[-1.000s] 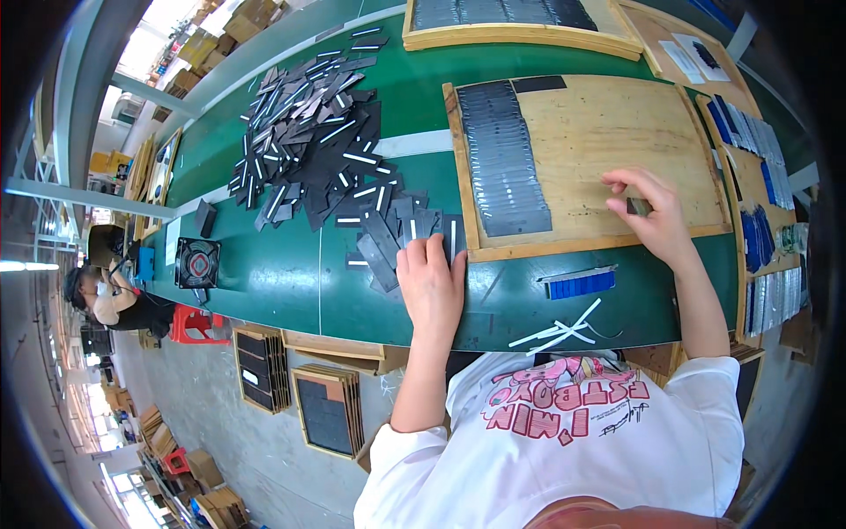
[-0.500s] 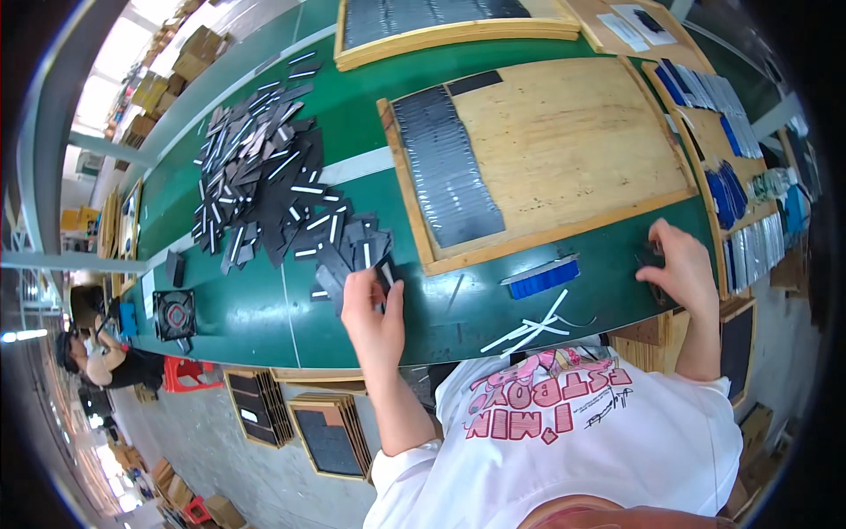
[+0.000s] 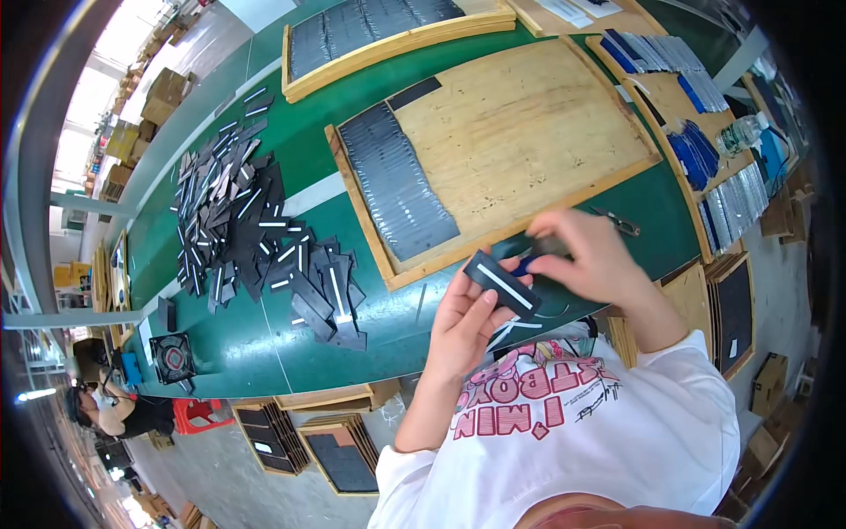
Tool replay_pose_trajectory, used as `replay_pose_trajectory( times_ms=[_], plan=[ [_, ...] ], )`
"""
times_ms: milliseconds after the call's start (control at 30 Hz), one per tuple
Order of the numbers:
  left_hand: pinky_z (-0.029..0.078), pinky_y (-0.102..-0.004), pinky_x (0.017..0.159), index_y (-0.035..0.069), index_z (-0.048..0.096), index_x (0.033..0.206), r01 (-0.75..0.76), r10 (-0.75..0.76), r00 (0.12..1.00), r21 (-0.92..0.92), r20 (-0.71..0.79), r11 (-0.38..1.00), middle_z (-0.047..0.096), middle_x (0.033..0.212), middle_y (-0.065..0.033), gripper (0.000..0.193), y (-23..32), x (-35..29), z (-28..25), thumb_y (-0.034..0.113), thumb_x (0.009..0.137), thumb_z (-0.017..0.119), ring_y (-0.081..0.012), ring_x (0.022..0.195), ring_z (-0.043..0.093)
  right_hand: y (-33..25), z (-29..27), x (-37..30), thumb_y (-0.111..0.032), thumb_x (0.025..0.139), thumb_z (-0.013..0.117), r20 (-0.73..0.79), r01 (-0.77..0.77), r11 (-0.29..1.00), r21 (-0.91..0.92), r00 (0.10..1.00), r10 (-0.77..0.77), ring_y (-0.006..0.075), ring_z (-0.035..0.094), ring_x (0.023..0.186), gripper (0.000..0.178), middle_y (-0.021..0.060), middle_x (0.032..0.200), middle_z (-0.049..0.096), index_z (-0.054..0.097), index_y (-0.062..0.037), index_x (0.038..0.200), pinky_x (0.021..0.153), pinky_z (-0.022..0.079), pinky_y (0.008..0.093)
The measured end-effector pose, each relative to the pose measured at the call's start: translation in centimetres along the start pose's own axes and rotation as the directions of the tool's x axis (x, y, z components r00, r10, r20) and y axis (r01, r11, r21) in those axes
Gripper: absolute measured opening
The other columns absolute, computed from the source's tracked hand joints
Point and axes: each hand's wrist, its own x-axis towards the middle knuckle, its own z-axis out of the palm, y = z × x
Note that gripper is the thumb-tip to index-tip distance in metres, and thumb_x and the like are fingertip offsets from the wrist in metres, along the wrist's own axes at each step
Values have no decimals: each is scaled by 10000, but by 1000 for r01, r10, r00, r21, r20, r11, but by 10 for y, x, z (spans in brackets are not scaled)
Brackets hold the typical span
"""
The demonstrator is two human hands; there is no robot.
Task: Assembling small black strips into a blue holder at a factory workbench.
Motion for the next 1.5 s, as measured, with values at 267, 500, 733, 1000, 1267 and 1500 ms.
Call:
replay_pose_trajectory(
  times_ms=[267, 500, 733, 1000, 1267, 1500],
  plan=[
    [503, -402, 986, 21, 247, 1481, -30, 32, 999, 127, -14, 991, 460, 1373, -185, 560, -2, -3, 1, -54, 955, 424, -293, 1233, 524, 1, 33, 19, -215, 760, 755, -133, 279, 960, -7, 952, -277, 241, 619, 729, 240, 39, 810, 598, 571, -92, 852, 580, 479, 351],
    [498, -408, 993, 53, 262, 1475, -192, 201, 974, 100, -99, 976, 482, 1342, -186, 565, 11, 3, -20, -33, 955, 465, -339, 1238, 517, -6, 22, -1, -211, 719, 806, 129, 286, 805, 520, 905, -405, 242, 620, 703, 265, 25, 788, 608, 581, -103, 806, 585, 480, 333],
    [501, -467, 988, 42, 357, 1396, -312, 317, 942, 61, -111, 948, 517, 1292, -204, 536, 17, 4, -37, -66, 905, 542, -405, 1236, 503, 17, 28, -16, -188, 667, 839, 223, 193, 876, 442, 922, -316, 192, 591, 633, 323, 24, 705, 558, 621, -97, 888, 541, 456, 316],
    [527, -430, 956, 20, 397, 1322, -409, 403, 912, 184, 73, 894, 540, 1235, -212, 528, -5, 11, -38, -128, 850, 583, -380, 1177, 559, -23, 34, 5, -319, 734, 780, 59, 328, 920, 214, 936, -347, 260, 642, 683, 571, 85, 802, 624, 589, -39, 1193, 565, 495, 348],
    [533, -404, 924, -22, 466, 1224, -613, 593, 774, 493, 221, 617, 587, 1183, -212, 510, 3, 2, -32, -154, 772, 661, -358, 1134, 598, -30, 30, 1, -237, 713, 790, 98, 437, 829, 349, 863, -496, 172, 601, 606, 376, 29, 685, 573, 655, -47, 1007, 495, 474, 301],
    [511, -430, 961, -11, 442, 1228, -550, 616, 787, 487, 30, 679, 574, 1202, -198, 518, 3, 2, -44, -181, 776, 629, -369, 1167, 574, -29, 37, -10, -54, 660, 722, 129, 422, 610, 670, 743, -656, 195, 610, 682, 187, 14, 747, 580, 603, -102, 796, 490, 475, 310]
  ],
)
